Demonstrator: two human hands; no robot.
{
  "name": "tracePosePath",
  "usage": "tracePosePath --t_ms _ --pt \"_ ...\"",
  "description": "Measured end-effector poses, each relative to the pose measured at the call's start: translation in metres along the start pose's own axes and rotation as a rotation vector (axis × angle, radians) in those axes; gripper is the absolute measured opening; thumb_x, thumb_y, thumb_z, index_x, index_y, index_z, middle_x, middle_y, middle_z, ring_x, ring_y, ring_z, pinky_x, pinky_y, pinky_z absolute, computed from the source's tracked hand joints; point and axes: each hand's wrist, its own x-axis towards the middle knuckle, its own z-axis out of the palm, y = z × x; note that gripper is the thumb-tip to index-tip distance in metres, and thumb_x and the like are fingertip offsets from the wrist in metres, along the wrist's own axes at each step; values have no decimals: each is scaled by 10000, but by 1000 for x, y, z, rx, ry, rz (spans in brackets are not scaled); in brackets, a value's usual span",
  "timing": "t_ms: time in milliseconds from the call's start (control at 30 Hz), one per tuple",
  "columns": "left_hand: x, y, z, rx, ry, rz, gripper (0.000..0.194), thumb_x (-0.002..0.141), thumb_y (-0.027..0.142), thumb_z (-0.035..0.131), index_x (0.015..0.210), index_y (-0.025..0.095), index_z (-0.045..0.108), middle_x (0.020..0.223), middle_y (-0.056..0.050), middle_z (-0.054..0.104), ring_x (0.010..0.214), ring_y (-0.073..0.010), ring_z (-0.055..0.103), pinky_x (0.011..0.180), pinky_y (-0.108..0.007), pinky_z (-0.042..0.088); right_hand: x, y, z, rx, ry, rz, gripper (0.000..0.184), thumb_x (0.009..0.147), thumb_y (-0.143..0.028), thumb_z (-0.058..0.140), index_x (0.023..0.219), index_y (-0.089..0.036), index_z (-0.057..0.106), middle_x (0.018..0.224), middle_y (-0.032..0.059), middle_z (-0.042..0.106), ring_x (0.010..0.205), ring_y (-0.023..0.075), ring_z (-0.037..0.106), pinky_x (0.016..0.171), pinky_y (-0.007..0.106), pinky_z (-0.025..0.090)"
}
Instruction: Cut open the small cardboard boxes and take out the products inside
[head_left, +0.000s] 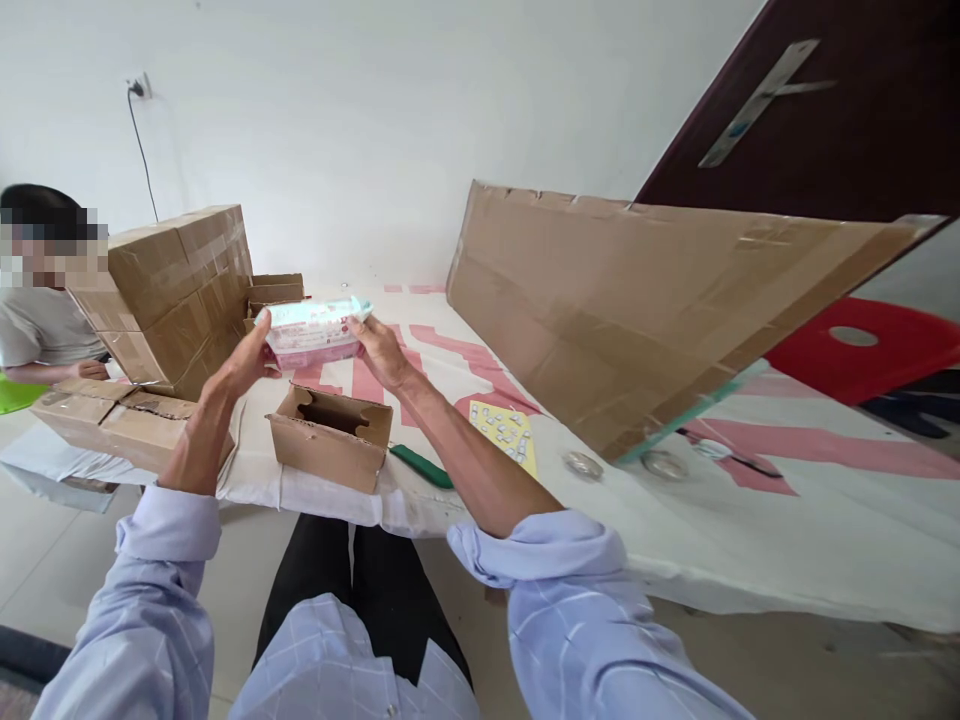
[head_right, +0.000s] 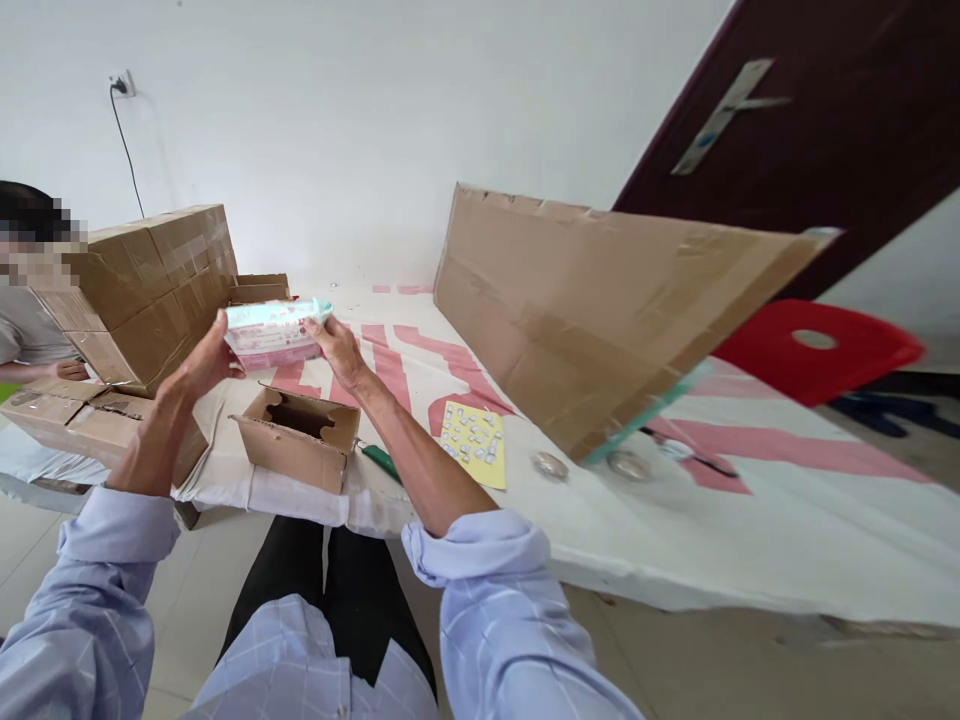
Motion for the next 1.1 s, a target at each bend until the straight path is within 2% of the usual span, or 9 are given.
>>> tracePosePath --t_ms 133,233,400,567,667,800,900,1000,1100 --pt "-2 48 -5 16 -80 116 743 836 739 886 1300 168 784 1096 -147 845 960 -329 820 748 -383 678 7 -47 -8 -139 -12 -258 808 942 -829 738 1520 -274 635 1511 107 708 1453 344 619 1255 608 554" --pt "-1 58 -7 17 -63 191 762 707 516 1021 1317 132 774 1170 -156 834 1057 -366 815 927 -486 690 2 -57 -14 -272 -42 -299 845 942 -821 750 1586 -304 573 1576 109 636 1498 358 557 1285 630 518" --pt "17 11 -25 174 182 312 720 637 428 1020 1274 190 784 1141 -73 806 1064 -302 773 970 -443 658 -38 -22 -30 -631 -40 -16 886 876 -697 870 1600 -278 579 1649 171 565 1534 417 532 1245 654 514" --pt "44 -60 -51 506 350 301 691 647 393 965 1269 179 752 1223 -106 755 1159 -319 715 1070 -467 598 -76 4 -39 -904 -212 506 389 925 -571 806 1041 -204 748 1110 134 778 1047 334 735 849 420 578" --pt "58 -92 -55 625 360 264 675 627 309 928 1265 176 750 1292 -129 714 1275 -360 670 1194 -542 520 -85 2 -32 -903 -280 566 410 969 -567 731 791 -225 592 857 44 687 766 220 630 656 345 407" --pt "80 -120 -47 674 339 229 612 624 210 871 1225 210 757 1306 -119 702 1348 -366 638 1251 -556 473 -86 -1 -19 -837 -242 517 380 908 -434 771 754 -238 485 784 -5 581 705 176 520 624 333 322" --pt "103 -127 -40 690 351 203 573 600 188 885 1160 207 761 1298 -126 715 1352 -382 641 1270 -579 460 -80 5 -13 -816 -238 494 324 884 -389 767 787 -236 499 804 -10 586 729 174 529 642 320 338" --pt "115 -113 -43 697 405 183 505 633 250 911 1111 194 757 1309 -139 712 1361 -401 644 1267 -602 468 -66 15 -12 -868 -245 451 301 882 -397 768 831 -237 519 839 -7 615 750 176 547 659 314 349" --pt "87 -75 -44 664 511 261 452 779 334 855 1201 207 753 1377 -117 706 1368 -338 657 1228 -514 520 -44 26 -11 -920 -251 402 274 894 -415 769 899 -232 565 915 20 672 799 194 580 683 314 371"
